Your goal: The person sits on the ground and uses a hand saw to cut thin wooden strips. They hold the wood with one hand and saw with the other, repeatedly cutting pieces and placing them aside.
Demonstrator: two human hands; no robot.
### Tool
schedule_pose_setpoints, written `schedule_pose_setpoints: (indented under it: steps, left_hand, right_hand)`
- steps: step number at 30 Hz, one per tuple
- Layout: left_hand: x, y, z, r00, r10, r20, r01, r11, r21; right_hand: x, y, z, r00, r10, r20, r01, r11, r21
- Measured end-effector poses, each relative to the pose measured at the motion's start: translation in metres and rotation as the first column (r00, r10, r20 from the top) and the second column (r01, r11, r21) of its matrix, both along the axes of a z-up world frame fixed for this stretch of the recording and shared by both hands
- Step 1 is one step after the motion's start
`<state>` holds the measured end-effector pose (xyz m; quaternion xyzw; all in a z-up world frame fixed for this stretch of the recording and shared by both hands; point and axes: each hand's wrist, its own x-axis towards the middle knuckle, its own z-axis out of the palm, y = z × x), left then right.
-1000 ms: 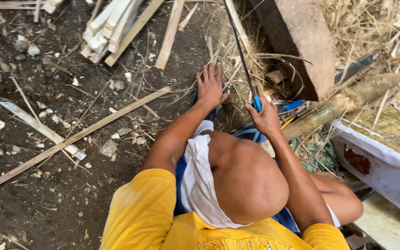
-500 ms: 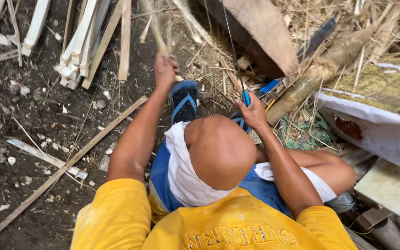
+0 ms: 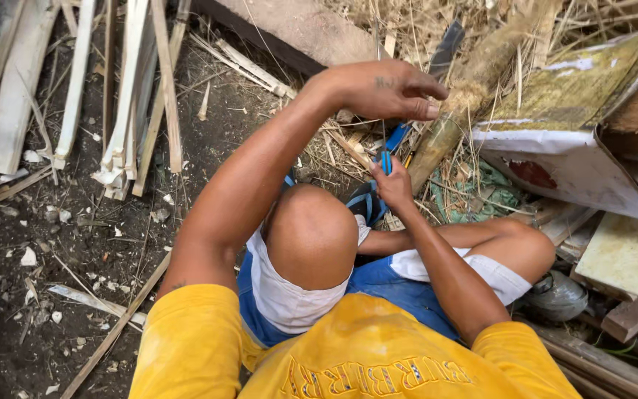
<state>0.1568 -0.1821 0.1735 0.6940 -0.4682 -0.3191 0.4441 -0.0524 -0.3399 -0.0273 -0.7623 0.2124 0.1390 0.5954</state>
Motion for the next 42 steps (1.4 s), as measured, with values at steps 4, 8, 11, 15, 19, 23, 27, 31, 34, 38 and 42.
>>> schedule_pose_setpoints:
  steps: [4,8,11,15,19,23,27,31,34,38,42]
  left_hand:
    - [-0.008,0.055,-0.038,0.834,0.521,0.184,-0.542,0.836,0.089]
    - [-0.053,0.172,-0.120,0.567,0.749,0.343,-0.807,0.422,0.414]
    - [-0.098,0.251,-0.177,0.322,0.516,0.794,-0.945,0.125,0.302]
    - [-0.119,0.327,-0.215,0.140,0.741,0.657,-0.874,-0.220,0.434]
    - [-0.118,0.331,-0.200,-0.243,0.932,0.268,-0.715,-0.359,0.599]
    - [-0.142,0.321,-0.176,-0.335,0.913,0.232,-0.872,-0.394,0.292]
    - [-0.175,0.326,-0.152,-0.203,0.893,0.402,-0.925,-0.309,0.220]
    - [-0.188,0.310,-0.124,-0.031,0.953,0.303,-0.919,-0.146,0.366]
    - [-0.186,0.284,-0.118,0.086,0.973,0.213,-0.961,0.025,0.275]
    - [-0.180,0.243,-0.138,0.218,0.965,0.144,-0.959,0.184,0.217]
    - [-0.176,0.209,-0.177,0.380,0.910,0.164,-0.923,0.360,0.138]
  right_hand:
    - [-0.005,-0.005,-0.002,0.997,0.077,-0.013,-0.078,0.985,-0.151]
    - [-0.001,0.002,-0.009,0.949,0.287,0.129,-0.224,0.905,-0.362]
    - [0.010,0.021,-0.006,0.930,0.360,0.079,-0.314,0.887,-0.339]
    - [0.025,0.055,0.000,0.914,0.406,-0.018,-0.391,0.865,-0.315]
    - [0.036,0.080,0.006,0.905,0.426,0.017,-0.409,0.877,-0.253]
    - [0.029,0.085,0.008,0.900,0.426,0.092,-0.394,0.886,-0.246]
    - [0.020,0.080,0.010,0.914,0.395,0.094,-0.368,0.904,-0.218]
    - [0.016,0.075,0.015,0.925,0.372,0.080,-0.333,0.893,-0.301]
    - [0.018,0.074,0.014,0.945,0.319,0.075,-0.269,0.887,-0.374]
    - [0.020,0.063,0.013,0.927,0.305,0.221,-0.176,0.870,-0.461]
    - [0.021,0.057,0.032,0.970,0.187,0.157,-0.117,0.921,-0.372]
